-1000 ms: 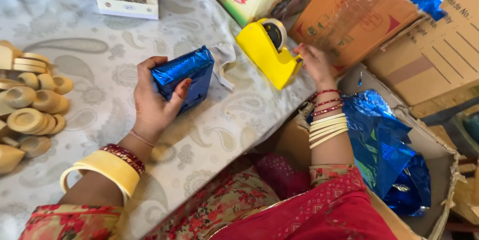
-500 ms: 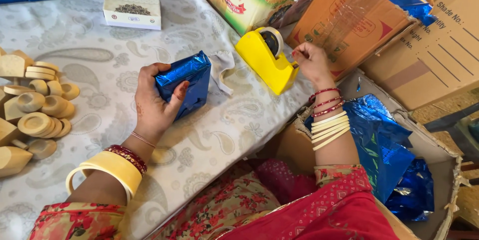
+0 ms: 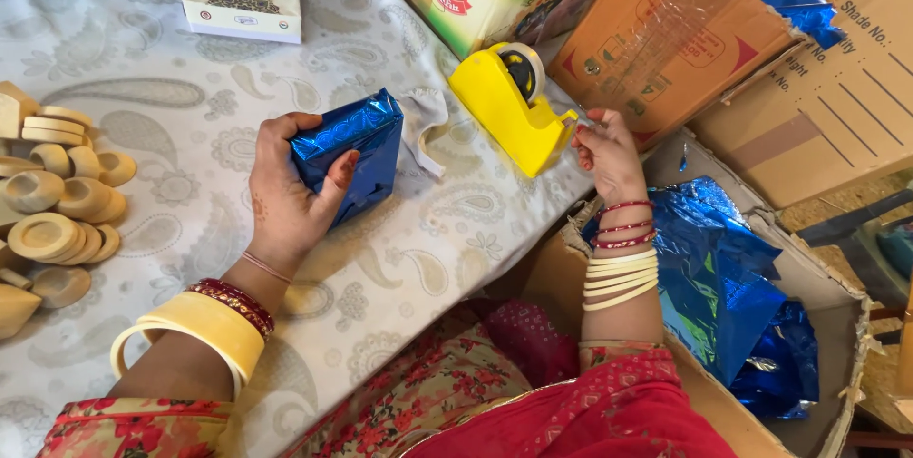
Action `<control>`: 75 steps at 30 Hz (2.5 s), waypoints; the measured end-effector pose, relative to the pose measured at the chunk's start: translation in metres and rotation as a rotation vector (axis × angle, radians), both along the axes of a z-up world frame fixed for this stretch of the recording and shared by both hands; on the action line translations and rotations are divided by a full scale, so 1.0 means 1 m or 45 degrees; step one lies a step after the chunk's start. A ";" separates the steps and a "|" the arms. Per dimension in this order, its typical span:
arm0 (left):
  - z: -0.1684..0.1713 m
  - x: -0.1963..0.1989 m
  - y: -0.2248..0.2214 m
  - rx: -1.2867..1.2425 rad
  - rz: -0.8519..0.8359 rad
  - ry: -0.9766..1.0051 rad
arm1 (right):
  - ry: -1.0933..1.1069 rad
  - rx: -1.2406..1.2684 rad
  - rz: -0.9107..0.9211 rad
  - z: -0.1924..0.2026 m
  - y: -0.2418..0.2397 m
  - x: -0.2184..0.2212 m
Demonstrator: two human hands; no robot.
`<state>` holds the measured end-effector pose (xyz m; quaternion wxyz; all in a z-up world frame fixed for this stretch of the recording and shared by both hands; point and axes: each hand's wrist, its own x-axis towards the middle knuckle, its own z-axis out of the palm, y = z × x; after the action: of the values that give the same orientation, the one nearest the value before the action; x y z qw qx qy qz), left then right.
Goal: The recorder wraps small gift boxes in metallic blue and silver foil, securing the folds with clear adhesive tape from a dispenser.
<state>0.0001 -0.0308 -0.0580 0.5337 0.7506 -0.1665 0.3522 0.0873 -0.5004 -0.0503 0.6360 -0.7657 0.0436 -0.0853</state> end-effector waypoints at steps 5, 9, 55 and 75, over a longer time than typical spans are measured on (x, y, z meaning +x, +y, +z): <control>0.000 -0.001 -0.003 -0.010 0.004 0.013 | -0.015 0.358 0.019 -0.026 -0.002 0.001; -0.004 0.003 -0.008 -0.108 0.051 0.061 | -0.047 0.574 0.005 -0.050 -0.010 0.010; -0.011 0.009 -0.004 -0.259 0.002 0.193 | -0.797 -0.505 0.116 0.010 0.277 -0.044; -0.049 0.038 0.017 -0.294 0.062 0.265 | -1.104 -0.987 0.611 0.027 0.303 -0.068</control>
<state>0.0377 -0.0134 -0.1068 0.6221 0.7206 -0.0506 0.3020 0.0192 -0.1978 -0.0235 0.2736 -0.8249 -0.4253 -0.2525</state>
